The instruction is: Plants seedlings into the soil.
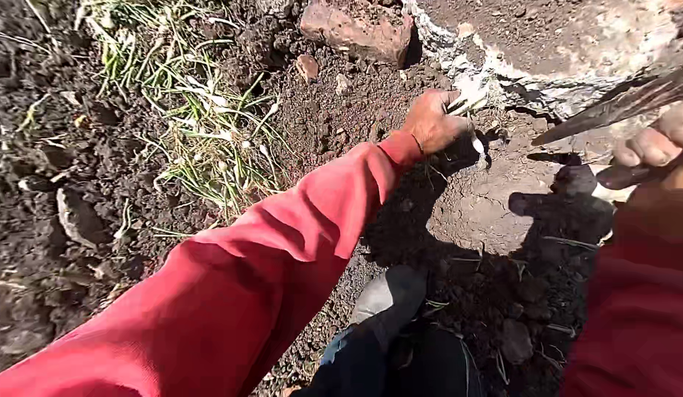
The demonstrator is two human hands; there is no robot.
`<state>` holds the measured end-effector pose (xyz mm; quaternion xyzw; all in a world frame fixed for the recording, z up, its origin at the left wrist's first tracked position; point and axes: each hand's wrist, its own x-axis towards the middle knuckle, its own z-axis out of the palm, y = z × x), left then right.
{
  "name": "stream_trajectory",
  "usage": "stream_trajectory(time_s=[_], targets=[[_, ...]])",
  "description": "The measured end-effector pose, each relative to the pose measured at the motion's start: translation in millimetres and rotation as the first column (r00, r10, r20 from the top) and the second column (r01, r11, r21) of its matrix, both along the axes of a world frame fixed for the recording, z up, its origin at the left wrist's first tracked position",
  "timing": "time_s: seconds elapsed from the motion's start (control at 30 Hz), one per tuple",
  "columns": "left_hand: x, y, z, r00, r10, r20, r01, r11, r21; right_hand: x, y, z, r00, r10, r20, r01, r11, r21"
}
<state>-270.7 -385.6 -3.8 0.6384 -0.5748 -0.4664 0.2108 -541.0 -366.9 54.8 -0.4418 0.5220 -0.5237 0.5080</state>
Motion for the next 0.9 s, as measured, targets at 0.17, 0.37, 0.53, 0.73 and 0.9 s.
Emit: stream_trajectory(time_s=[0.17, 0.37, 0.53, 0.73, 0.9], targets=[[-95.7, -34.0, -42.8, 0.963, -0.149, 0.224, 0.123, 0.985, 0.124, 42.2, 46.0, -104.6, 0.927, -0.112, -0.359, 0.231, 0.924, 0.306], [-81.8, 15.4, -58.4, 0.864, -0.378, 0.331, 0.366, 0.925, 0.102, -11.0, 79.1, -17.5, 0.996, -0.086, -0.004, 0.086, 0.992, -0.088], [-5.4, 24.7, -30.6, 0.94, -0.284, 0.187, 0.287, 0.958, 0.012, 42.4, 56.7, -48.1, 0.994, 0.01, -0.113, -0.005, 0.999, 0.042], [-75.3, 52.4, -34.7, 0.662, -0.582, 0.472, 0.489, 0.813, 0.316, 54.9, 131.2, -67.6, 0.987, -0.084, -0.136, 0.105, 0.982, 0.159], [-24.4, 90.8, -24.5, 0.76, -0.391, 0.52, 0.459, 0.888, -0.004, 19.4, 129.0, 16.4, 0.993, 0.03, 0.114, -0.032, 0.999, 0.021]])
